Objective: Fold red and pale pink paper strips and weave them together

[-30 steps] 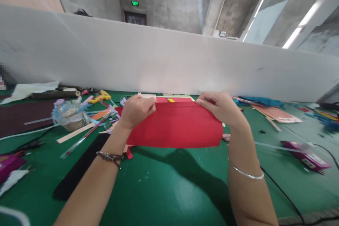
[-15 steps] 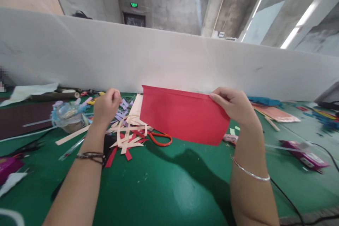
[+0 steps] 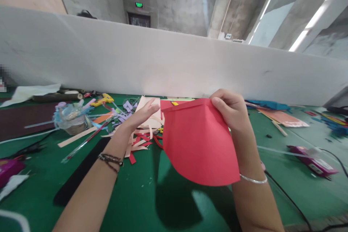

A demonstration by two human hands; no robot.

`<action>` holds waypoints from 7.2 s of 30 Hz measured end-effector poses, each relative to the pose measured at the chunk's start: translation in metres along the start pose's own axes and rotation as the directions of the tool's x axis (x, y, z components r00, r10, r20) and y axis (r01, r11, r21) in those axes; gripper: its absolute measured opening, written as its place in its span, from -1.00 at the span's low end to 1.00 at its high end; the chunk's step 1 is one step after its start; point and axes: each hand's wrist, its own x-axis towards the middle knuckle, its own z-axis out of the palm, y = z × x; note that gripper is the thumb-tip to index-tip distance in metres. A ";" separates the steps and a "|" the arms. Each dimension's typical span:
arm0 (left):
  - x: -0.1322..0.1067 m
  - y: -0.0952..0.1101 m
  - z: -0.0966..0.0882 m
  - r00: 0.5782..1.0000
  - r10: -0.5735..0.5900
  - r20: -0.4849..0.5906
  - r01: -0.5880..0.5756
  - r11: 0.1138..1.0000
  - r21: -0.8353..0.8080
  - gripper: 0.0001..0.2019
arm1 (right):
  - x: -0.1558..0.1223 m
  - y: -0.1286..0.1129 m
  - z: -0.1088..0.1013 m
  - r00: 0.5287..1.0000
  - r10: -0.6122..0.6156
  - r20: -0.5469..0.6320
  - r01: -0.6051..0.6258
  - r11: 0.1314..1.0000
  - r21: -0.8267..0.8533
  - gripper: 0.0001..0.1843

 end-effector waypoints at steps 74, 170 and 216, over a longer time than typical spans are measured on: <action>-0.094 0.105 0.004 0.757 0.614 -0.222 -0.334 0.657 0.676 -0.70 | -0.018 -0.069 0.078 0.982 0.113 0.150 -0.144 0.967 0.212 -0.73; -0.054 0.075 0.011 0.933 0.360 0.009 -0.344 0.886 0.311 -0.64 | -0.002 -0.014 0.067 0.881 0.270 0.388 -0.368 0.907 0.204 -0.68; -0.053 0.072 0.001 0.969 0.247 0.011 -0.241 0.934 0.263 -0.69 | -0.003 -0.017 0.066 0.801 0.324 0.504 -0.397 0.917 0.043 -0.68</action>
